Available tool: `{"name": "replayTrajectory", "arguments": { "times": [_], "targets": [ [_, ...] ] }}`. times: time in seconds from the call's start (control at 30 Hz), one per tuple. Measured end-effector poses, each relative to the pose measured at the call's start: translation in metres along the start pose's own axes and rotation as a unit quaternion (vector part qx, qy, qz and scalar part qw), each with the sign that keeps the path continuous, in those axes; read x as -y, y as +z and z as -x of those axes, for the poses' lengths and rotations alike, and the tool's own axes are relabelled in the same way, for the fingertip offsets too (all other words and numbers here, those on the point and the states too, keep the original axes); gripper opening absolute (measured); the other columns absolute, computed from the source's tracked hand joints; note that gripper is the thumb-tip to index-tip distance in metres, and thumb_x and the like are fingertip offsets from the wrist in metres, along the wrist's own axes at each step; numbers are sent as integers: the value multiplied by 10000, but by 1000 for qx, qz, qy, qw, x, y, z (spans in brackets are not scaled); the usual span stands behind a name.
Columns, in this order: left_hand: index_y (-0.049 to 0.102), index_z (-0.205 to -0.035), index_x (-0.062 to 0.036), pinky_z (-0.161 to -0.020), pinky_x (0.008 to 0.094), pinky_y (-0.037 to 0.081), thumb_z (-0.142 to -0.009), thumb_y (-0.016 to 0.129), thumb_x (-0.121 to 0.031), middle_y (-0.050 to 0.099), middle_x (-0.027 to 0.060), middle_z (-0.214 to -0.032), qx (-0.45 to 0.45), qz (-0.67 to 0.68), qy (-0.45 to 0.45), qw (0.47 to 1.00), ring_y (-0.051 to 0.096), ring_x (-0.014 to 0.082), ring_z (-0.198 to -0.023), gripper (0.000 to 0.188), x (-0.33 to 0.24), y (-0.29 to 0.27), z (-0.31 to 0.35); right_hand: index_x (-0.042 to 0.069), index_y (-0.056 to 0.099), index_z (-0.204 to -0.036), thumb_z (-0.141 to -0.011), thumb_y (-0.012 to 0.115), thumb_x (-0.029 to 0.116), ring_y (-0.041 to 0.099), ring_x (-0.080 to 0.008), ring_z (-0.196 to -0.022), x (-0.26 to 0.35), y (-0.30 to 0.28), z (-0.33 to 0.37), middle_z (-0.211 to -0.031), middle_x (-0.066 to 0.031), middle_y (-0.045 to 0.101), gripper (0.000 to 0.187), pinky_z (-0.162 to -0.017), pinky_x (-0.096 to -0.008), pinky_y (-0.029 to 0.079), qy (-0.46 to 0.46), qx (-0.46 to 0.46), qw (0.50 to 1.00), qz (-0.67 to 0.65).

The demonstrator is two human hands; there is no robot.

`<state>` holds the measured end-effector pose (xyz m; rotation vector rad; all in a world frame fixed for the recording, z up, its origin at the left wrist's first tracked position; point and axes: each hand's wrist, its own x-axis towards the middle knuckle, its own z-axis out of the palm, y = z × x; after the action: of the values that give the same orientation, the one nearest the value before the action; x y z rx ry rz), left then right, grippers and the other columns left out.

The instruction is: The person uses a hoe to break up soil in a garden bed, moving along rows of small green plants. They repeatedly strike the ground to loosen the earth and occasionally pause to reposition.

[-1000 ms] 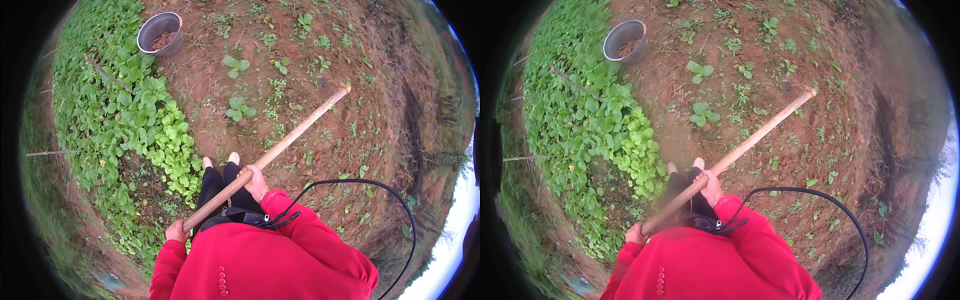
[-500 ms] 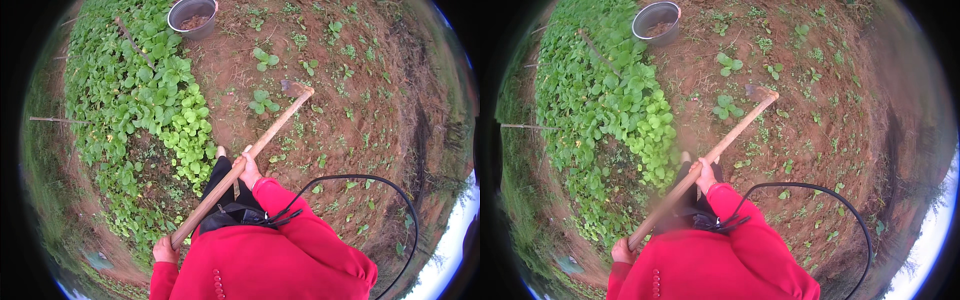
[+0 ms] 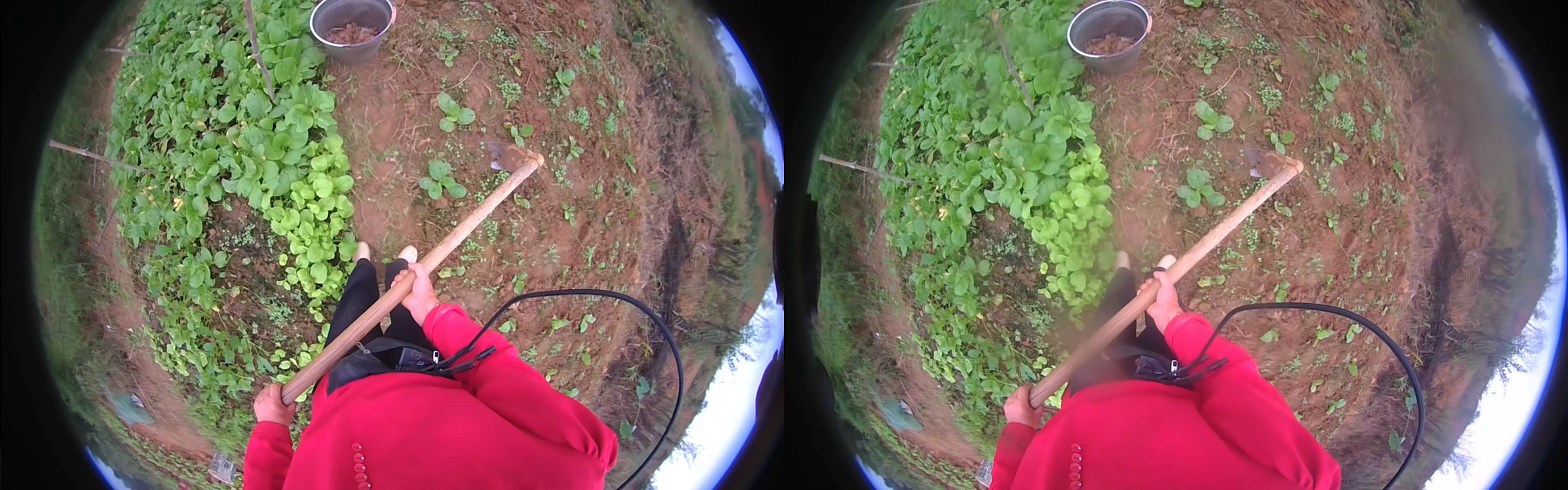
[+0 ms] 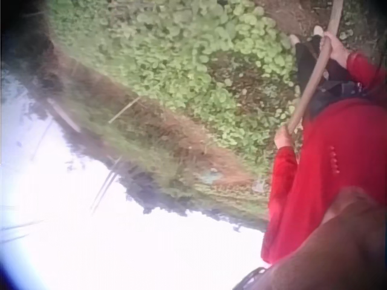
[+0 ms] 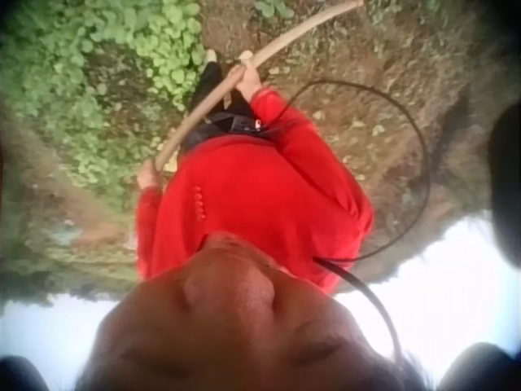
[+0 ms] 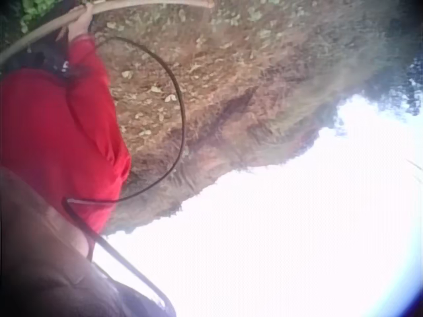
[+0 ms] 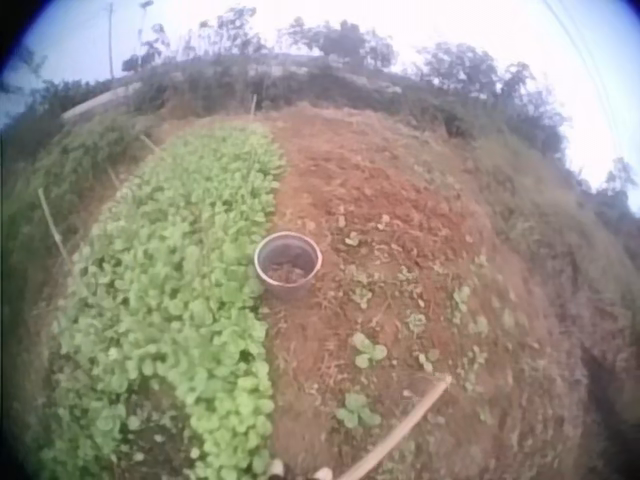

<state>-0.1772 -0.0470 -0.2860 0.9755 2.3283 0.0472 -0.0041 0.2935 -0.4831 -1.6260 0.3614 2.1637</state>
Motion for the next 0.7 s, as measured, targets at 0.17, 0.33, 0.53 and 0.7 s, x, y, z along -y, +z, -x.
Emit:
{"name": "replayTrajectory", "arguments": {
  "times": [0.17,0.33,0.53,0.7],
  "targets": [
    [516,-947,-86,-686,405,466,-533,708,-148,577,102,-825,10,12,12,1000,577,304,-776,461,-22,12,-32,118,436,-730,-740,586,228,468,-188,-553,40,30,-13,-619,-26,452,186,-553,-360,422,-62,13,998,26],
    [521,-944,-66,-680,397,470,-557,684,-135,582,103,-822,-17,0,32,999,579,299,-768,426,-46,0,-62,121,427,-733,-759,569,217,471,-186,-557,57,43,-50,-618,-35,453,174,-547,-348,423,-60,67,996,24],
    [519,-915,-62,-650,413,467,-574,686,-141,580,116,-801,-25,-14,-1,1000,574,311,-736,387,-41,-11,-35,116,423,-719,-765,572,229,474,-191,-545,12,39,-60,-622,-32,443,193,-547,-356,422,-10,17,1000,24],
    [512,-881,-56,-631,416,465,-573,701,-158,571,130,-775,-13,2,-22,1000,571,322,-709,376,-33,-8,-7,119,410,-683,-752,593,233,474,-191,-555,-1,32,-46,-607,-37,448,226,-564,-362,427,14,22,998,49]
  ]
}}
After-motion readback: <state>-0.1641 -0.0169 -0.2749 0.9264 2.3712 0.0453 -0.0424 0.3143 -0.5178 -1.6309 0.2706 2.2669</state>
